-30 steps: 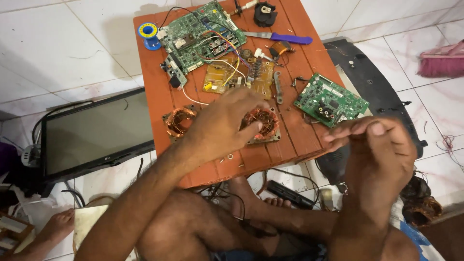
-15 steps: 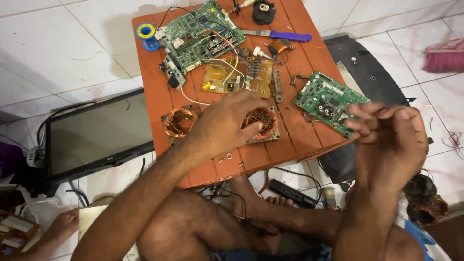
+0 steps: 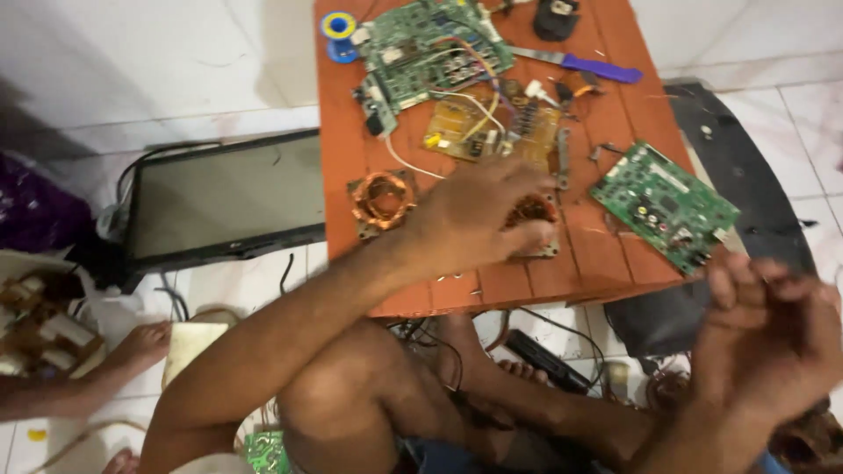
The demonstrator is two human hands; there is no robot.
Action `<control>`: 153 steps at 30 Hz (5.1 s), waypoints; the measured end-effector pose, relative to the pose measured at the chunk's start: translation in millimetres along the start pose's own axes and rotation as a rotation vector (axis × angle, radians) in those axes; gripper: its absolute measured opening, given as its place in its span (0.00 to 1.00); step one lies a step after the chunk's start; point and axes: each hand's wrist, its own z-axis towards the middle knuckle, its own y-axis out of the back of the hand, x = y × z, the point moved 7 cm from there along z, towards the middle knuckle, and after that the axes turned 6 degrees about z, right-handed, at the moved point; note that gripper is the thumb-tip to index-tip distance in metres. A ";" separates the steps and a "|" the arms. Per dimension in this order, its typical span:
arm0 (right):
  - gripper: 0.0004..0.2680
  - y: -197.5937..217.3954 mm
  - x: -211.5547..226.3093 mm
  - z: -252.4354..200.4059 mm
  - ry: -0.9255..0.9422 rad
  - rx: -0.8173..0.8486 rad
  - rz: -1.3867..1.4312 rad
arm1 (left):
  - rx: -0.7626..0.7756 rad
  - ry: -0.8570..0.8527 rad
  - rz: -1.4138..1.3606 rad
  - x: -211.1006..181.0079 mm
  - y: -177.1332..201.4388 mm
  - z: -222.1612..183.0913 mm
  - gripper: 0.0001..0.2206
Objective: The person sits on the floor at a low wooden table and hand-winds copper wire into a motor stator, feeding and pressing the wire into slots around the stator while turning the stator to work around it. Disassembled TV boards and other motor stators sit on the table and floor nearby.
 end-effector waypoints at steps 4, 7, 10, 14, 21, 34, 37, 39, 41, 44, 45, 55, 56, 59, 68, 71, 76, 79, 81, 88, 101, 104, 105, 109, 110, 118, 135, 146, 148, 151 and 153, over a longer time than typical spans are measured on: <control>0.05 32.3 -3.9 -8.7 -0.026 0.030 0.025 | -0.041 -0.090 0.138 -9.1 -13.9 -1.7 0.23; 0.07 48.9 1.0 -12.6 0.046 0.195 0.027 | -0.058 -0.213 0.194 -20.1 -17.9 -6.1 0.28; 0.07 32.0 3.4 -23.3 -0.022 0.460 0.118 | -0.047 -0.206 0.197 -19.0 -23.1 -7.8 0.26; 0.07 -11.8 3.5 -44.8 0.118 0.401 -0.662 | -0.076 -0.184 0.224 -9.0 -27.8 -5.5 0.26; 0.11 -36.0 -28.1 -61.7 -0.001 0.432 -1.703 | -0.050 -0.022 0.339 -0.9 -26.6 -3.4 0.30; 0.08 -24.9 -12.4 -60.2 -0.147 0.263 -1.198 | -0.010 -0.026 0.386 4.7 -28.7 2.2 0.33; 0.06 2.7 -15.2 -51.1 -0.024 0.347 -1.310 | 0.163 -0.022 0.275 10.3 -38.9 0.3 0.36; 0.05 3.0 -20.0 -51.8 0.050 0.382 -1.316 | 0.090 -0.101 0.149 16.8 -42.7 0.5 0.34; 0.06 -1.0 -22.9 -56.4 -0.044 0.368 -1.242 | 0.100 -0.103 0.132 18.5 -43.5 -0.8 0.35; 0.07 -8.5 -22.5 -63.1 -0.170 0.324 -1.179 | 0.141 -0.115 0.085 15.7 -36.6 -3.4 0.35; 0.07 -10.0 -20.3 -65.6 -0.205 0.303 -1.190 | 0.170 -0.117 0.059 13.3 -35.1 -3.3 0.34; 0.07 -30.2 -6.3 -70.2 -0.059 0.395 -1.177 | 0.186 0.110 0.054 6.9 -25.0 -1.2 0.29; 0.06 -40.2 0.0 -70.3 -0.024 0.390 -1.182 | 0.160 0.099 0.029 7.8 -26.1 -0.5 0.28; 0.05 -54.0 8.7 -65.4 0.055 0.424 -1.176 | 0.131 0.065 -0.024 5.8 -20.4 1.1 0.26; 0.07 0.6 -24.1 -72.8 -0.166 0.363 -1.218 | 0.173 0.031 -0.062 -1.9 -12.0 0.1 0.23; 0.07 5.5 -44.4 -87.5 -0.243 0.414 -1.185 | 0.202 0.050 -0.023 1.4 -13.0 0.3 0.28; 0.07 -16.2 -55.1 -109.8 -0.174 0.606 -1.090 | 0.214 0.047 -0.017 2.7 -11.8 0.8 0.29; 0.07 -15.3 -70.2 -121.5 -0.187 0.639 -0.988 | 0.260 0.092 0.012 5.9 -13.9 -1.7 0.31; 0.07 -7.2 -84.4 -128.5 -0.154 0.612 -1.023 | 0.217 0.046 -0.065 4.2 -11.0 -2.0 0.26; 0.09 2.4 -90.3 -138.5 -0.243 0.498 -0.884 | 0.245 0.050 -0.068 2.1 -11.9 -4.5 0.29; 0.09 32.4 -141.0 -142.4 -0.406 0.382 -0.637 | 0.113 -0.114 -0.038 -17.7 5.3 -1.1 0.24; 0.09 39.4 -141.2 -142.4 -0.438 0.339 -0.594 | 0.036 -0.241 0.020 -32.7 13.7 -3.4 0.15; 0.09 41.6 -142.5 -138.4 -0.437 0.326 -0.584 | 0.012 -0.277 0.037 -36.2 16.9 -2.9 0.12; 0.08 46.6 -137.7 -136.2 -0.389 0.333 -0.623 | 0.125 -0.165 0.169 -20.3 -2.7 -2.6 0.10; 0.08 49.4 -138.1 -136.9 -0.393 0.337 -0.621 | 0.126 -0.158 0.183 -19.2 -4.2 -2.5 0.10; 0.08 49.6 -155.5 -144.4 -0.377 0.357 -0.617 | 0.154 -0.153 0.158 -21.1 -3.9 0.4 0.09; 0.08 45.2 -90.6 -163.4 -0.374 0.364 -0.688 | 0.131 -0.634 0.478 -63.5 -33.7 -25.2 0.04; 0.08 151.7 -84.3 -162.9 -0.367 0.247 -1.078 | 0.058 -0.624 0.543 -57.0 -48.0 -27.4 0.08; 0.07 175.9 -76.9 -164.1 -0.390 0.190 -0.988 | 0.035 -0.628 0.536 -58.0 -49.9 -29.0 0.02; 0.08 191.4 -66.0 -163.0 -0.368 0.175 -0.981 | 0.145 -0.613 0.550 -57.9 -50.2 -27.0 0.05; 0.07 188.2 -54.9 -160.4 -0.313 0.113 -0.983 | 0.131 -0.623 0.523 -61.6 -42.7 -25.2 0.03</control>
